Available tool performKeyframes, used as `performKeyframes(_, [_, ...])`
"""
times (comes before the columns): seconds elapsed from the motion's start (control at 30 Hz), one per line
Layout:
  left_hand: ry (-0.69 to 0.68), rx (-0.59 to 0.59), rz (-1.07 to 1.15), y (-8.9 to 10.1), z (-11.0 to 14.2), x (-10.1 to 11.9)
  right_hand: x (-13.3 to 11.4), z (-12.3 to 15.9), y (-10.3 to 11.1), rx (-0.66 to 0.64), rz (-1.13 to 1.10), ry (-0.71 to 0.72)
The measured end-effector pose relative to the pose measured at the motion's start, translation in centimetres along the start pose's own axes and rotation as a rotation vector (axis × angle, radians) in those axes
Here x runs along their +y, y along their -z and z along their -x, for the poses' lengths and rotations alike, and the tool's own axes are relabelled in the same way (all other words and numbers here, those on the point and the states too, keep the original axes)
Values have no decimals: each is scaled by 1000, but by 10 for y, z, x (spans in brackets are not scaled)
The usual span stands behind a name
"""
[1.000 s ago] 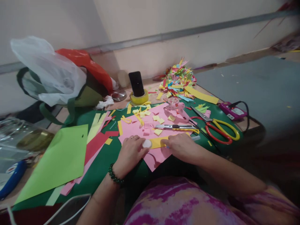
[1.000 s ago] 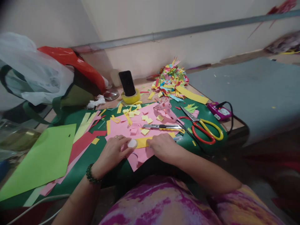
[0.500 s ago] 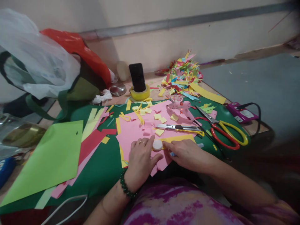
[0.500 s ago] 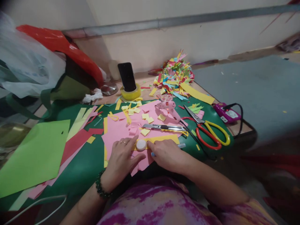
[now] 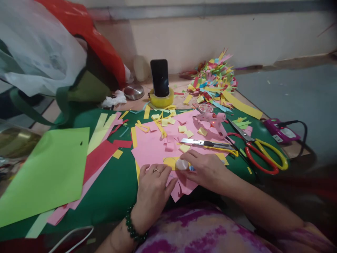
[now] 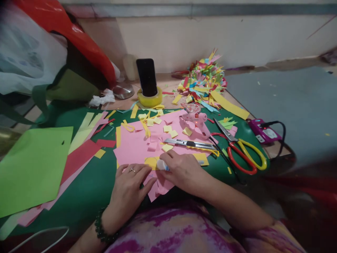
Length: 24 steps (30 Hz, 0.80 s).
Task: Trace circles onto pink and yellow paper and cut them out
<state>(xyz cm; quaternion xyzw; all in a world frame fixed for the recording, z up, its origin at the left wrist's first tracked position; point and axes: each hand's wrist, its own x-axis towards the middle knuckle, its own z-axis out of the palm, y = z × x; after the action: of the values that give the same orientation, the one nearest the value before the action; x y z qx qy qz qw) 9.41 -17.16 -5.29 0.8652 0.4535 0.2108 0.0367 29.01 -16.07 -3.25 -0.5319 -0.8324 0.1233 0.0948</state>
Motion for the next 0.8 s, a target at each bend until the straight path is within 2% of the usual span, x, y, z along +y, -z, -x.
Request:
performKeyframes(0.43, [-13, -3, -1, -2, -2, -2, 5, -1, -8, 114, 43, 75])
performKeyframes(0.8, [-19, 6, -7, -3, -1, -2, 7, 0, -10, 109, 68, 89])
